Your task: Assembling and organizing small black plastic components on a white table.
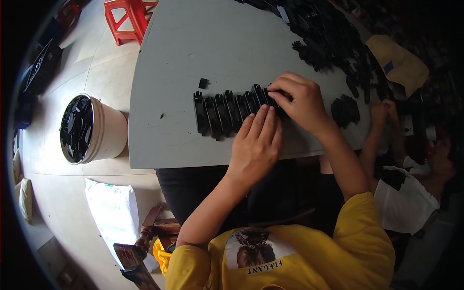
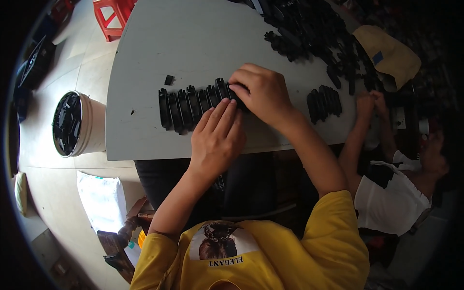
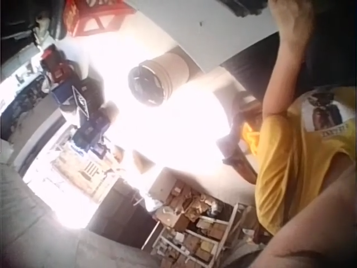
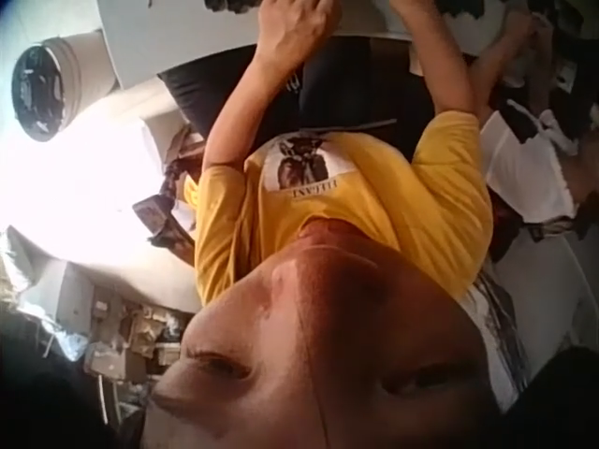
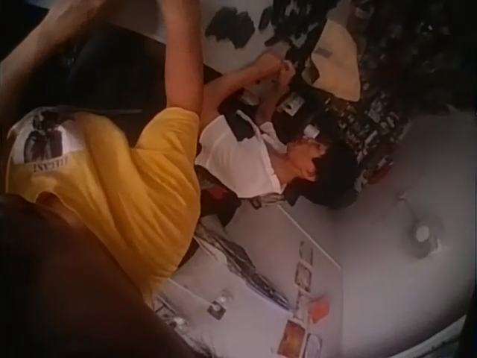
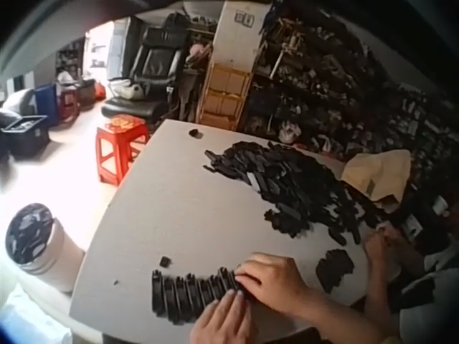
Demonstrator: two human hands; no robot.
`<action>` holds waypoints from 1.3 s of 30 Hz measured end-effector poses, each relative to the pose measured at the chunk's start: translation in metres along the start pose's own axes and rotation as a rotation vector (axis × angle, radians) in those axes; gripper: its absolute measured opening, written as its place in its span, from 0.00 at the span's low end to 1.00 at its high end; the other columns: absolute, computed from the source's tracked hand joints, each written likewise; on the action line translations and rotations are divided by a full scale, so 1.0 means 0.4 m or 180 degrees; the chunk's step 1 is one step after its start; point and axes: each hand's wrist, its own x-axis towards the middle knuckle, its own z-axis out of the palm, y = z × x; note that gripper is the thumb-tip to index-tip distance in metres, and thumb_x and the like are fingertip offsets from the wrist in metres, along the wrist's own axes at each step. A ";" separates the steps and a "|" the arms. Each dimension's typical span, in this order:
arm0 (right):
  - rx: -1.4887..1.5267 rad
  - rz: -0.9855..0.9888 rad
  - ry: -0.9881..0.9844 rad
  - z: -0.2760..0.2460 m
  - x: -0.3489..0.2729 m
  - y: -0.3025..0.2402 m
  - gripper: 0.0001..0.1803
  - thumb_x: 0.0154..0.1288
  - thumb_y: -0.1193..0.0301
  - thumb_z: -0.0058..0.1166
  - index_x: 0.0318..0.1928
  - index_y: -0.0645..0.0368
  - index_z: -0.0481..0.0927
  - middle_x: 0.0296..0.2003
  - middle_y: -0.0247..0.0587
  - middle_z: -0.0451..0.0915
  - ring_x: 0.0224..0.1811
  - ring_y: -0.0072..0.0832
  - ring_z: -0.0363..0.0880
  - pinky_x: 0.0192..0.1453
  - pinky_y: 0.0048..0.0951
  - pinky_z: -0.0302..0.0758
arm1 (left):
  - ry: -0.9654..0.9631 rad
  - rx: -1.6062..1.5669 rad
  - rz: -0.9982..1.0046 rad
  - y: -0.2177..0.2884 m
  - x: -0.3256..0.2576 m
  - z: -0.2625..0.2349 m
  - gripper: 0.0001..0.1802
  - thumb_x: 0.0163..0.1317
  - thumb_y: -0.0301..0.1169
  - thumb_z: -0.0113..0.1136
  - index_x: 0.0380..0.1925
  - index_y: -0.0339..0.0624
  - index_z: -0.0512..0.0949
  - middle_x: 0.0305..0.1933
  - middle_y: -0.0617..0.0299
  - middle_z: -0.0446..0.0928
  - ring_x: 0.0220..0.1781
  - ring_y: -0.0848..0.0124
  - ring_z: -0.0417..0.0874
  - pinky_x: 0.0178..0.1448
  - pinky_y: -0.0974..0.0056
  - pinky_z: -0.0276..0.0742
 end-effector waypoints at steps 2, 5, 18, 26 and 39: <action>-0.0257 -0.0088 0.0075 0.004 -0.007 -0.004 0.05 0.52 0.79 0.63 0.30 0.61 0.80 0.28 0.38 0.80 0.27 0.33 0.79 0.29 0.28 0.75 | 0.0002 -0.0021 0.0018 0.001 0.003 0.003 0.15 0.50 0.26 0.58 0.39 0.34 0.80 0.49 0.52 0.79 0.55 0.60 0.80 0.57 0.56 0.76; -0.0125 -0.0134 0.0117 0.008 -0.015 -0.004 0.05 0.51 0.79 0.63 0.29 0.61 0.79 0.28 0.38 0.79 0.27 0.35 0.80 0.30 0.29 0.75 | 0.0032 -0.0064 0.0018 0.003 0.003 0.003 0.14 0.50 0.26 0.58 0.39 0.34 0.80 0.49 0.52 0.80 0.55 0.60 0.80 0.56 0.56 0.76; -0.0756 -0.0097 -0.0753 -0.027 -0.018 -0.037 0.07 0.59 0.73 0.57 0.25 0.61 0.81 0.32 0.33 0.76 0.40 0.30 0.76 0.41 0.32 0.75 | -0.0138 -0.0089 0.0034 0.004 0.012 -0.012 0.15 0.51 0.26 0.59 0.40 0.33 0.80 0.50 0.51 0.80 0.56 0.58 0.80 0.56 0.55 0.76; -0.1467 0.0355 -0.0113 -0.023 0.011 0.223 0.21 0.53 0.80 0.54 0.48 0.51 0.84 0.60 0.40 0.71 0.61 0.39 0.68 0.64 0.36 0.69 | -0.0167 0.0068 0.0072 0.013 0.015 -0.009 0.14 0.52 0.28 0.59 0.40 0.34 0.80 0.51 0.50 0.79 0.57 0.58 0.79 0.57 0.55 0.76; -0.0952 0.1071 0.0454 -0.126 -0.047 0.441 0.11 0.53 0.79 0.57 0.38 0.57 0.84 0.45 0.44 0.74 0.49 0.39 0.76 0.52 0.37 0.75 | -0.0300 -0.0090 0.0077 0.020 0.030 -0.024 0.13 0.53 0.25 0.58 0.40 0.35 0.81 0.51 0.52 0.80 0.56 0.56 0.80 0.58 0.54 0.75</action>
